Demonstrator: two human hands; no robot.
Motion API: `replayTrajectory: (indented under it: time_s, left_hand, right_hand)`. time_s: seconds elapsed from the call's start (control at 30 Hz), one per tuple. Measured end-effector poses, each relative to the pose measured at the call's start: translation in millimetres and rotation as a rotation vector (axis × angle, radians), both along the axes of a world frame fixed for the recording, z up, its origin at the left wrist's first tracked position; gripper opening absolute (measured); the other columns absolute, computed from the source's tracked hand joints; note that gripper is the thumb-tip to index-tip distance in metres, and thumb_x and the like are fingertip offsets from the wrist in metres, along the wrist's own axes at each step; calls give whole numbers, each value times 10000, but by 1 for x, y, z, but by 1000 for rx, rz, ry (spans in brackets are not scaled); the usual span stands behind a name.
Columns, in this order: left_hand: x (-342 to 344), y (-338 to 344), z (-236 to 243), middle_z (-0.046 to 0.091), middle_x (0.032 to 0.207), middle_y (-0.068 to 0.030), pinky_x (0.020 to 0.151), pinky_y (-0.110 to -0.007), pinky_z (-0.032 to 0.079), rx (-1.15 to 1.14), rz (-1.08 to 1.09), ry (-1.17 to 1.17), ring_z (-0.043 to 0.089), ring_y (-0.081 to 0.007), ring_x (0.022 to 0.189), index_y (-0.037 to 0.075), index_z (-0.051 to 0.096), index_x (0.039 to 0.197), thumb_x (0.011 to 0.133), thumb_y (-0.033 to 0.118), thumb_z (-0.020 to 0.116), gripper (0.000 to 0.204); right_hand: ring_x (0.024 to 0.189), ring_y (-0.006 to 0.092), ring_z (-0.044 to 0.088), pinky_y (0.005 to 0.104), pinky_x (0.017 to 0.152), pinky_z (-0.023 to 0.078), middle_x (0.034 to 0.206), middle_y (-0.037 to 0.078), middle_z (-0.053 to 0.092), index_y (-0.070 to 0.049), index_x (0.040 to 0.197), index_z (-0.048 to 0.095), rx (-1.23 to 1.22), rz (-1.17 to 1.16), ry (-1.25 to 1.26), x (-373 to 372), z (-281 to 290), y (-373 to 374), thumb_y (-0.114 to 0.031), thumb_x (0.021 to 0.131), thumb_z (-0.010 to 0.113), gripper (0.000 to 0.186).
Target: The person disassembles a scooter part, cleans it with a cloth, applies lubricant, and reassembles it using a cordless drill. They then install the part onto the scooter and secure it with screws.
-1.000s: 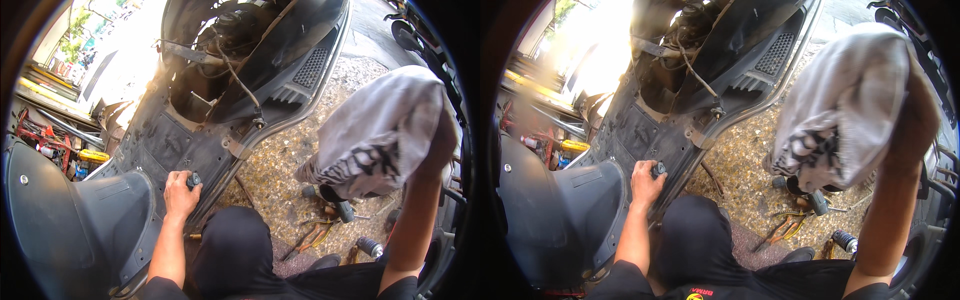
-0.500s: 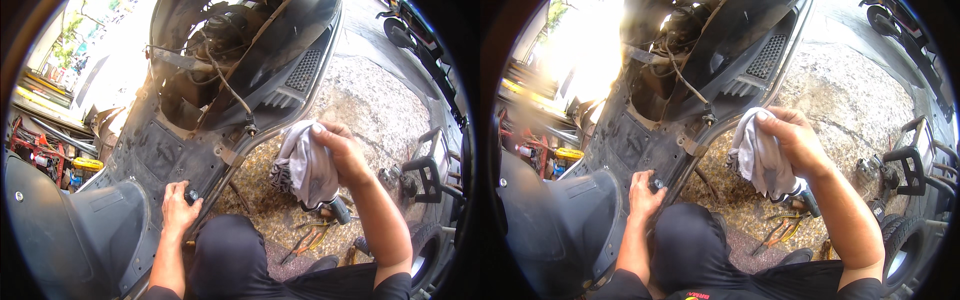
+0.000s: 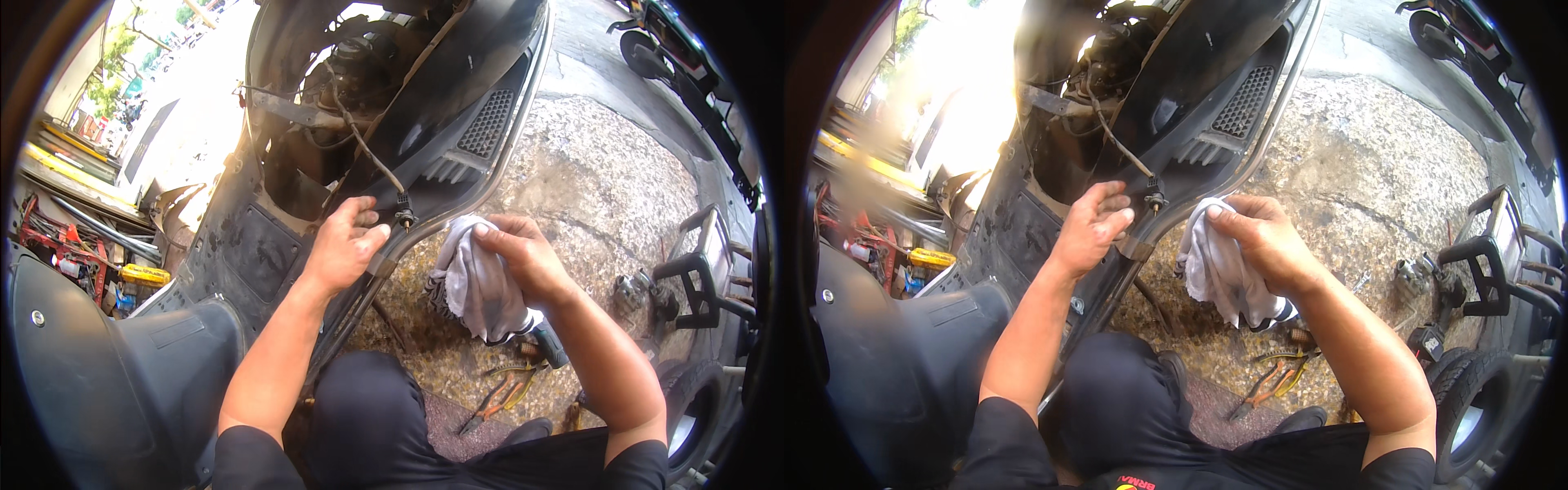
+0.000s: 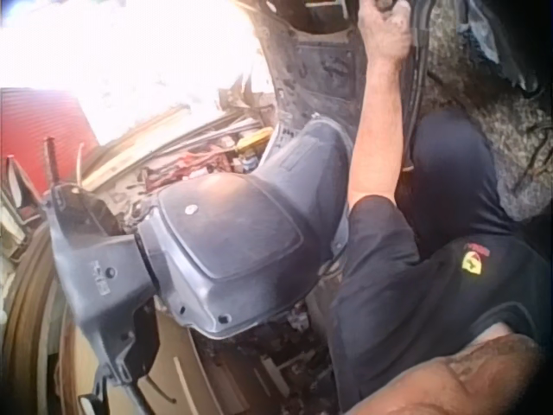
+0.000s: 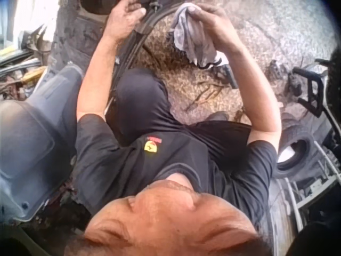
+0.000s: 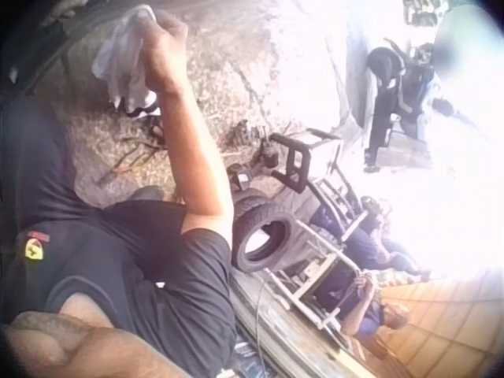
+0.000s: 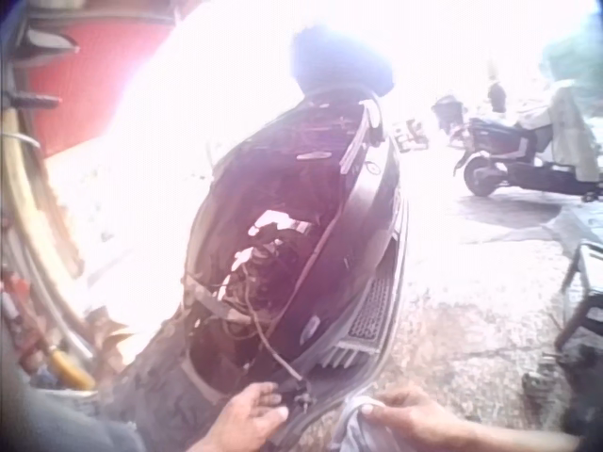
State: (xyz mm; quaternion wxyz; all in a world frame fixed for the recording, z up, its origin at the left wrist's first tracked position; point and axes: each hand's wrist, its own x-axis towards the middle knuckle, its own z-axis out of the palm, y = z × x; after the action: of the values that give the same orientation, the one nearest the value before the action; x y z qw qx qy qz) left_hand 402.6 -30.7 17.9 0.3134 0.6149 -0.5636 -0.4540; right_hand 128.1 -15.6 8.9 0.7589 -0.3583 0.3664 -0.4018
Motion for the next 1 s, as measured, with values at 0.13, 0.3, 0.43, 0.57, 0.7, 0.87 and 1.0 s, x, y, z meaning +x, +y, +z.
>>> replayTrajectory:
  time_s: [0.13,0.3,0.43,0.57,0.7,0.87,1.0]
  left_hand:
    - [-25,-30,-8,630,1208,-138,861,-368,529,70,25,66,613,-215,1055,-10,500,1416,946,223,657,548]
    - [-34,-47,-19,646,996,-24,701,-302,520,39,29,95,607,-119,841,47,620,1280,958,178,642,348]
    - [-37,-48,-15,654,973,-18,691,-269,512,56,-42,153,608,-97,820,46,676,1201,973,108,631,241]
    - [-37,-42,4,657,1023,-31,675,-280,536,142,-80,213,641,-120,841,60,661,1224,999,113,603,238]
    - [-34,-43,19,690,1070,-72,636,-241,519,229,-170,317,660,-121,829,74,633,1223,993,71,579,236]
    - [-39,-48,31,710,980,-48,568,-212,486,204,-307,288,653,-79,758,88,630,1190,979,39,584,221]
    - [-47,-45,43,633,885,17,542,-204,456,144,-288,196,584,-56,704,94,658,1147,980,69,580,186]
  right_hand:
    - [821,151,698,299,746,573,940,98,736,32,1042,694,-17,20,46,-3,-1,4,-179,1006,630,224]
    - [818,158,704,306,730,584,950,108,737,40,1052,689,-28,37,-18,-8,1,3,-183,1004,625,237]
    - [833,161,704,306,760,577,960,109,739,50,1056,687,-54,17,7,-10,0,1,-185,1009,612,252]
    - [859,162,699,312,814,565,974,107,739,54,1080,687,-74,31,-25,-16,1,3,-185,1007,610,261]
    - [885,157,690,318,840,558,983,103,736,51,1100,689,-120,8,19,-19,5,5,-190,1003,614,270]
    - [896,147,679,305,836,552,992,94,728,46,1121,687,-147,-32,-22,-22,10,2,-182,998,620,268]
    - [909,134,670,293,839,544,1000,84,722,37,1135,688,-174,-71,-47,-25,12,0,-163,988,627,256]
